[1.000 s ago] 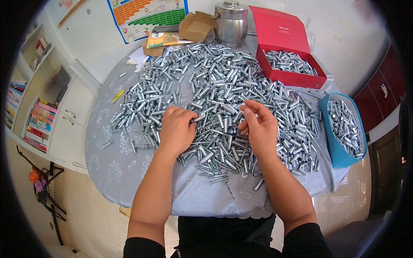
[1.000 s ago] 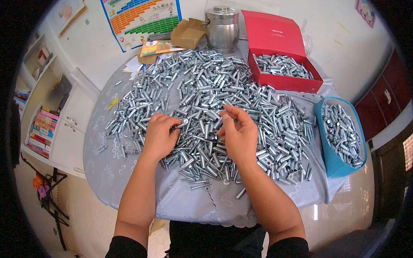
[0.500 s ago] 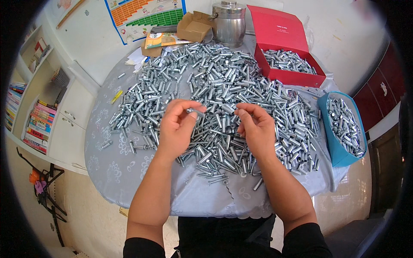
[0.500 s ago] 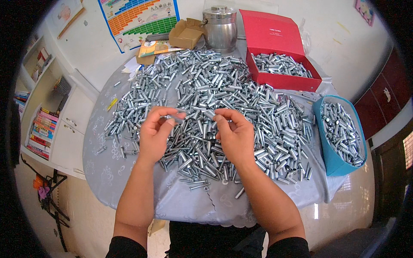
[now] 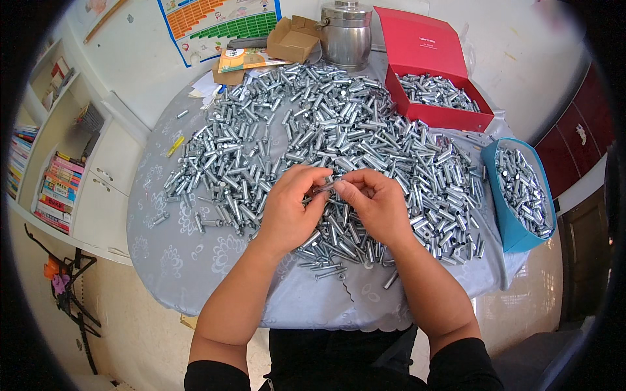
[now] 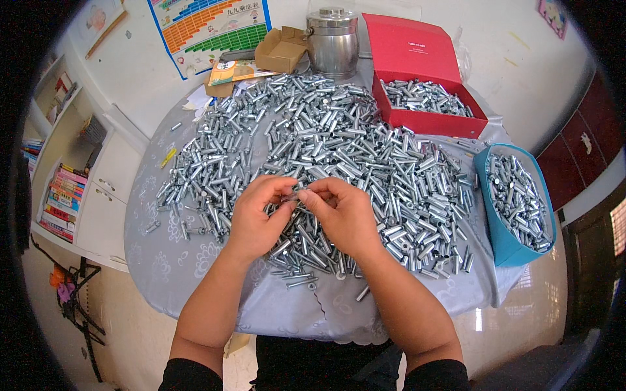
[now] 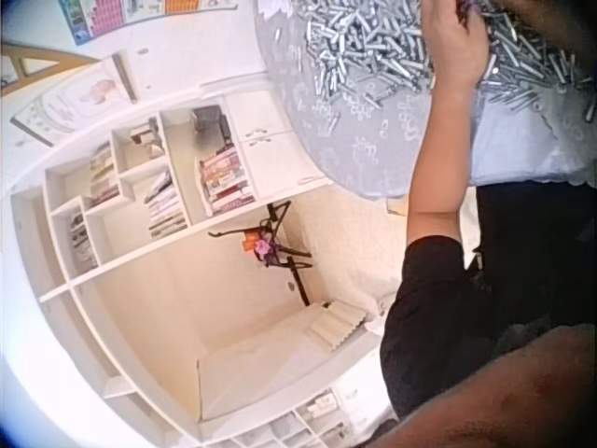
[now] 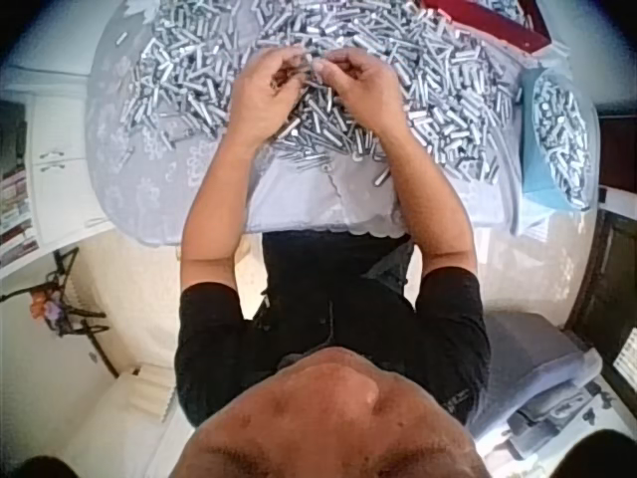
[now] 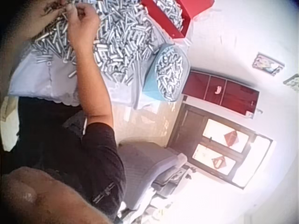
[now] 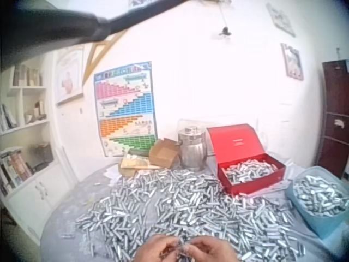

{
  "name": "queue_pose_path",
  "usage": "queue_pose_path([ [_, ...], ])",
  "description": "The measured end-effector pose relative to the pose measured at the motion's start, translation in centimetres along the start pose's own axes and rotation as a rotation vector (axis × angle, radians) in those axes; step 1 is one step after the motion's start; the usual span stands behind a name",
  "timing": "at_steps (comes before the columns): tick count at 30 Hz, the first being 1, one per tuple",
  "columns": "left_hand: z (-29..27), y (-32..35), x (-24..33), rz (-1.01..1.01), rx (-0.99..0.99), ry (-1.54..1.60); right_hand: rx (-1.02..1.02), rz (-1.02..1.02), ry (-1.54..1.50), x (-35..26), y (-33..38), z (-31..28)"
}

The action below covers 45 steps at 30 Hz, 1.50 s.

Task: The person repeatedly picks up small metal fasteners from a large pile on a table and joins two pieces together by hand. The person handles the fasteners one at a time, aligning and pressing the components to form a single unit before placing them back onto the pile.

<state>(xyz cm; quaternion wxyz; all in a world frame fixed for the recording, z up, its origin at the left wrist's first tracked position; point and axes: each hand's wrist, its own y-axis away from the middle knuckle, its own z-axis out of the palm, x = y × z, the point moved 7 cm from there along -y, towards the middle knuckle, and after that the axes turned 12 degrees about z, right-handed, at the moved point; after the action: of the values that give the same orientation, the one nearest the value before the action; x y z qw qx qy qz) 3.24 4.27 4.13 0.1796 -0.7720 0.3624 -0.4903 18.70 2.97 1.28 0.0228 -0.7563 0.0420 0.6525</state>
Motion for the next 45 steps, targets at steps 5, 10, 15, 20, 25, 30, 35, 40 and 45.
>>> queue_pose_path([
  [5,-0.3,-0.1,-0.1,0.012,0.034,-0.014,-0.053,0.205,-0.199,0.3,-0.3,-0.7],
  [10,0.9,1.2,-2.7,-0.37,0.043,0.426,-0.12,0.284,-0.363,1.0,-0.6,-0.6],
  [15,1.0,1.3,-3.2,-0.436,0.092,0.608,-0.14,0.218,-0.348,0.6,-0.6,-0.2],
  [20,1.1,1.1,-3.2,-0.436,0.065,0.611,-0.122,0.064,-0.273,-0.3,-0.4,-0.3],
  [25,0.6,1.1,-3.4,-0.407,0.073,0.592,-0.094,0.02,-0.327,-0.6,-0.2,0.0],
  [30,1.0,1.0,-3.0,-0.406,0.057,0.571,-0.195,0.238,-0.163,1.2,-0.6,-0.2],
  [35,0.9,1.1,-3.3,-0.414,0.08,0.572,-0.091,0.1,-0.32,-0.4,-0.2,-0.1],
  [40,1.0,1.1,-3.2,-0.397,0.069,0.565,-0.135,0.184,-0.2,0.7,-0.7,-0.5],
  [45,1.1,1.2,-3.5,-0.426,0.075,0.555,-0.111,0.181,-0.317,-0.6,-0.2,-0.2],
])
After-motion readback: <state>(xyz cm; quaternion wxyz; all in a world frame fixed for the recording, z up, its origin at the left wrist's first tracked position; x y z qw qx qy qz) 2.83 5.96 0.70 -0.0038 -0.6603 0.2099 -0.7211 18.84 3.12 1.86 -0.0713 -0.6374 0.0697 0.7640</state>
